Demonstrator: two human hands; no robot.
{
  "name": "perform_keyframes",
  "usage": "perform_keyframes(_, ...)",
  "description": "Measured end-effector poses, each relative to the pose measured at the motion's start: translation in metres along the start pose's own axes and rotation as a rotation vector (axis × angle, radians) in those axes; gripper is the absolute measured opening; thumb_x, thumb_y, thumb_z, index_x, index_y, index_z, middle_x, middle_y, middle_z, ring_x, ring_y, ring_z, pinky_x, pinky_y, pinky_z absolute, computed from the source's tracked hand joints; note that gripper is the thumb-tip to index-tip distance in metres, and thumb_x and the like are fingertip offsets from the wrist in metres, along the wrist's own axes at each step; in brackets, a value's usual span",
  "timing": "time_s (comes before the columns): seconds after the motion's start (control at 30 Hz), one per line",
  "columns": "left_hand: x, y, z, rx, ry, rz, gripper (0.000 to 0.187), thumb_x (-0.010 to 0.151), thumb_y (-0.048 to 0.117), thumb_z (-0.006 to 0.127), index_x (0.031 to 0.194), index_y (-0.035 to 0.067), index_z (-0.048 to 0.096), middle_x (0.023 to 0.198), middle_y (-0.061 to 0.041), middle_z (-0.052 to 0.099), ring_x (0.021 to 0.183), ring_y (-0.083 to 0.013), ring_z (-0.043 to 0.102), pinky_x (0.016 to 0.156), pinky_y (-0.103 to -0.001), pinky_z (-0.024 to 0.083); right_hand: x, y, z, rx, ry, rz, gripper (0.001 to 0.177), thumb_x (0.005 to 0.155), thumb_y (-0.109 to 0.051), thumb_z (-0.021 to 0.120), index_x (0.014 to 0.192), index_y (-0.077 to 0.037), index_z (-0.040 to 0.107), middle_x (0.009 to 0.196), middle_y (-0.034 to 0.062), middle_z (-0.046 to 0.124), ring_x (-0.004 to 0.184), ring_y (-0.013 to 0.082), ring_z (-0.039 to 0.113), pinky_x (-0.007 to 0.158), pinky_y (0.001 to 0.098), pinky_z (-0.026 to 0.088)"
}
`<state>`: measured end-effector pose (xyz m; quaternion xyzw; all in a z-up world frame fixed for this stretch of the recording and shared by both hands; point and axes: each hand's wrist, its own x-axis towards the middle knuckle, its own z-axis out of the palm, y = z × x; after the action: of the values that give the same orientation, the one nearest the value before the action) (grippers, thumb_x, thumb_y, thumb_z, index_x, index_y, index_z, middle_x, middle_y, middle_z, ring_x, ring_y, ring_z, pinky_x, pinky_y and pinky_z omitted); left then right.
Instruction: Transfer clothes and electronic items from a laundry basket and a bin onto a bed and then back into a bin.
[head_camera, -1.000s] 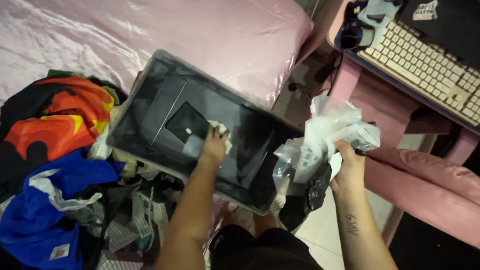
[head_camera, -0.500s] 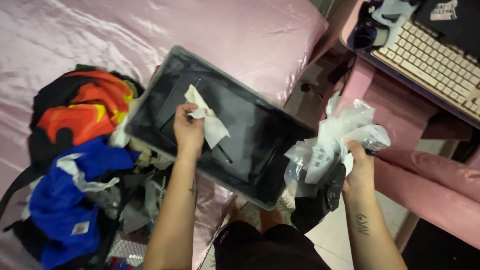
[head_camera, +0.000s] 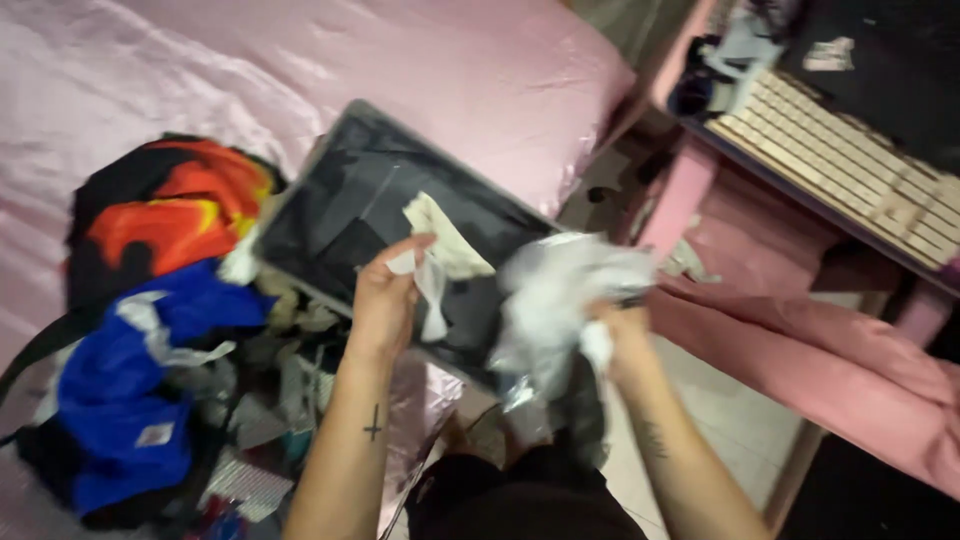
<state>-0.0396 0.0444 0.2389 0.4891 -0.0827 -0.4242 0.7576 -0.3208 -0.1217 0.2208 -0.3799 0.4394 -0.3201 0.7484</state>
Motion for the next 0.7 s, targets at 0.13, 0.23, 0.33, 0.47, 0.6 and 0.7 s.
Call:
perform_keyframes(0.13,-0.015,0.003,0.055,0.031,-0.226,-0.2,0.033,0.097,0.013,0.056,0.123,-0.002,0.07,0.104,-0.006,0.075,0.085,-0.0119,0.069,0.073,-0.024,0.055,-0.014,0.005,0.043,-0.182,-0.062,0.221,0.046,0.076,0.0,0.073,0.121,0.003,0.065,0.108,0.0149,0.072,0.094,0.0271,0.072,0.083,0.0412,0.06)
perform_keyframes(0.23,-0.018,0.007,0.086,0.027,-0.379,-0.225,0.035,0.092,0.01,0.056,0.123,-0.001,0.067,0.111,-0.009,0.075,0.095,-0.0165,0.073,0.084,-0.029,0.06,-0.014,-0.011,0.054,-0.061,-0.117,0.273,0.045,0.077,-0.003,0.072,0.121,0.002,0.065,0.109,0.014,0.073,0.095,0.0258,0.073,0.084,0.0401,0.06)
perform_keyframes(0.33,-0.013,-0.013,0.1,0.013,-0.439,-0.192,0.034,0.095,0.001,0.063,0.129,-0.003,0.065,0.118,-0.012,0.07,0.103,-0.0197,0.068,0.09,-0.032,0.057,-0.002,-0.01,0.032,0.08,-0.077,0.286,0.044,0.079,-0.006,0.07,0.121,0.003,0.064,0.108,0.0138,0.073,0.095,0.0268,0.073,0.085,0.0414,0.06)
perform_keyframes(0.47,0.001,-0.033,0.127,-0.065,-0.28,-0.158,0.031,0.096,0.006,0.055,0.125,-0.002,0.064,0.144,-0.005,0.061,0.126,-0.0197,0.065,0.101,-0.03,0.055,0.041,0.033,-0.056,0.259,0.233,0.103,0.04,0.096,-0.025,0.07,0.127,-0.001,0.063,0.113,0.0118,0.067,0.105,0.0287,0.064,0.099,0.0454,0.05)
perform_keyframes(0.6,-0.008,-0.037,0.127,0.045,-0.136,-0.154,0.035,0.1,0.01,0.048,0.13,0.001,0.064,0.143,-0.006,0.063,0.127,-0.0195,0.063,0.089,-0.028,0.052,0.08,-0.034,-0.101,0.687,0.251,-0.185,0.045,0.089,-0.039,0.061,0.124,-0.013,0.068,0.126,0.0081,0.069,0.118,0.031,0.063,0.108,0.049,0.049)
perform_keyframes(0.7,-0.02,-0.064,0.103,0.087,-0.204,-0.022,0.04,0.097,0.004,0.051,0.135,0.0,0.062,0.139,-0.011,0.065,0.124,-0.0247,0.065,0.099,-0.028,0.052,0.112,-0.045,-0.128,0.857,0.153,-0.361,0.039,0.096,-0.037,0.057,0.122,-0.009,0.066,0.13,0.0093,0.067,0.126,0.0325,0.063,0.118,0.0541,0.047)
